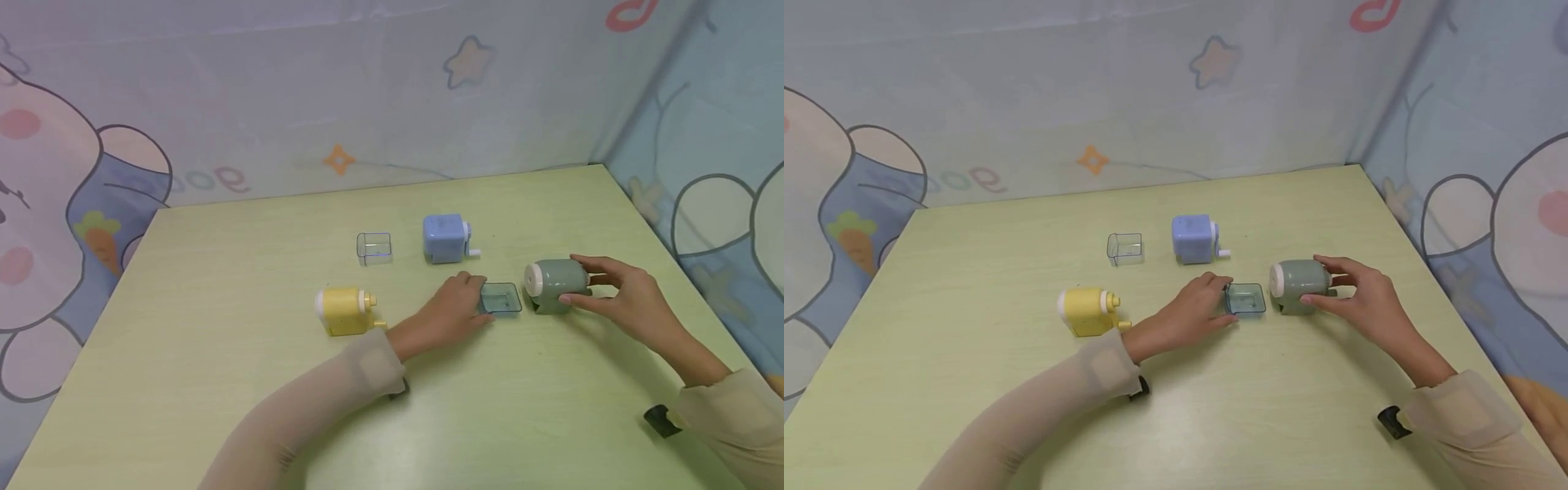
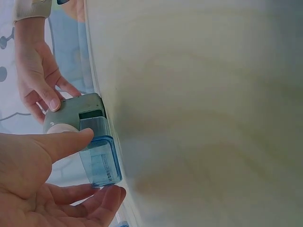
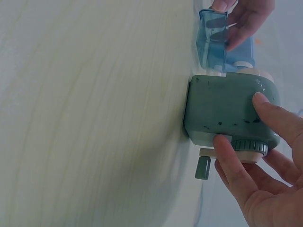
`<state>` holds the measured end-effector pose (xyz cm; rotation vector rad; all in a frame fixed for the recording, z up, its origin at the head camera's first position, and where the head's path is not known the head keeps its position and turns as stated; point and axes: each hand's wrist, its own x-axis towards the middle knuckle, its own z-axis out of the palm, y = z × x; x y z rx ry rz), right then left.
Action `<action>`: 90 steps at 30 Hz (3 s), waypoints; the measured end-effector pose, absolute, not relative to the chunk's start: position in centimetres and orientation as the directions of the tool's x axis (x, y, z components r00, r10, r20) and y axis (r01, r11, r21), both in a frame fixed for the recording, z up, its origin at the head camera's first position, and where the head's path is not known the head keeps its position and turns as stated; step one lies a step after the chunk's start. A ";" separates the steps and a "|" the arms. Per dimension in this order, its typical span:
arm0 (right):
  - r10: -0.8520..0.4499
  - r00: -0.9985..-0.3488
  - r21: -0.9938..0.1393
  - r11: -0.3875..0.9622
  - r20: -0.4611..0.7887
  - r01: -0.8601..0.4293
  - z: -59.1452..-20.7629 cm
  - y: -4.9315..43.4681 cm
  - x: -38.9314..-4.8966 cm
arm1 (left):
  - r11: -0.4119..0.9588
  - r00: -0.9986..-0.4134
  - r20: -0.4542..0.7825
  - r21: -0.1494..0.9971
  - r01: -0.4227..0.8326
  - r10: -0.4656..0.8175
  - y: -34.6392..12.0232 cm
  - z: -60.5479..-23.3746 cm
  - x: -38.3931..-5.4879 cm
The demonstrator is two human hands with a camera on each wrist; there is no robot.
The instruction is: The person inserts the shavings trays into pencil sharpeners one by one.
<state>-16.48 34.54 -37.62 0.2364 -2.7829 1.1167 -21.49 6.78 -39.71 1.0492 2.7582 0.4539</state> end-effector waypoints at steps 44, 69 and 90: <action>-0.107 -0.970 -0.676 0.700 0.217 -0.229 -37.6 34.5 -16.3 | 0.712 -0.750 -0.020 0.331 0.620 0.662 9.4 -39.5 -21.6; -0.104 -0.966 -0.686 0.686 0.237 -0.242 -37.7 34.4 -16.4 | 0.709 -0.746 -0.012 0.320 0.628 0.666 9.8 -39.7 -22.1; -0.112 -0.963 -0.687 0.682 0.244 -0.253 -37.7 34.4 -16.3 | 0.711 -0.744 -0.023 0.317 0.628 0.667 10.3 -39.8 -22.2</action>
